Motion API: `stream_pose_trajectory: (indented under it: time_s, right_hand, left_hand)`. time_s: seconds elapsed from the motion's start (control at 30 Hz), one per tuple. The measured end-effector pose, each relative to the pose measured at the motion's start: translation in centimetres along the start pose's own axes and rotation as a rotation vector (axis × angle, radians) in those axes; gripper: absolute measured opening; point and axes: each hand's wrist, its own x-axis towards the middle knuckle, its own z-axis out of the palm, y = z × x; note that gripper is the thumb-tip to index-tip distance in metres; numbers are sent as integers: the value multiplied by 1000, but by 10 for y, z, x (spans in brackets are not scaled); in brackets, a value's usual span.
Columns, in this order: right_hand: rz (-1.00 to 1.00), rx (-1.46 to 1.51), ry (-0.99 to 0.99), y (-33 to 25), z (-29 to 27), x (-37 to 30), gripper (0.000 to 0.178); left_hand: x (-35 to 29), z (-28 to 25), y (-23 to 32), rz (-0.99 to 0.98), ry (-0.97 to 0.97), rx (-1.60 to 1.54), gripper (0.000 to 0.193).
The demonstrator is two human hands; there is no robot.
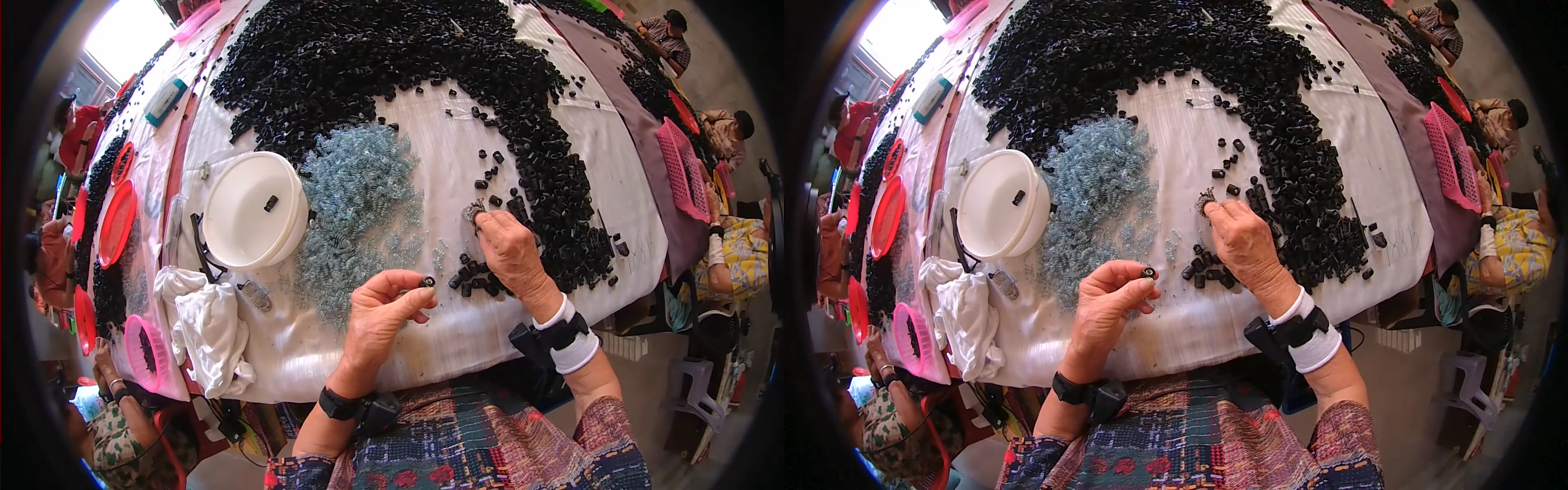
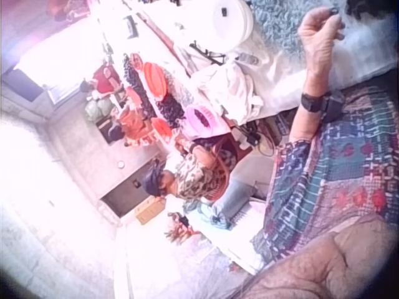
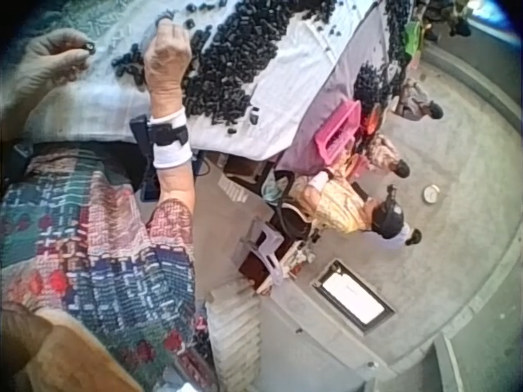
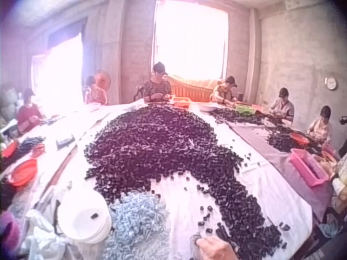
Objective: The recorder sorts small black shoe components and inserts blue crystalline material into them on a white workspace.
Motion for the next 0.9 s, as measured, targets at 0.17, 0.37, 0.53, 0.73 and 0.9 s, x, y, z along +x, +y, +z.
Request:
stream_pose_trajectory:
  time_s: [0.17,0.37,0.53,0.73,0.9]
  right_hand:
    - [-34,-63,57,-3,-3,-4,23]
    - [181,589,185,-62,-20,-10,31]
    - [222,694,247,-77,-18,-20,30]
    - [124,542,256,-81,-20,-21,28]
    - [80,509,261,-79,-19,-22,27]
  left_hand:
    - [0,6,-1,-14,-15,6,17]
    - [-3,12,0,46,13,15,17]
    - [-3,17,-1,60,6,20,18]
    - [-6,22,-1,80,8,52,17]
    - [-7,24,-3,100,35,105,17]
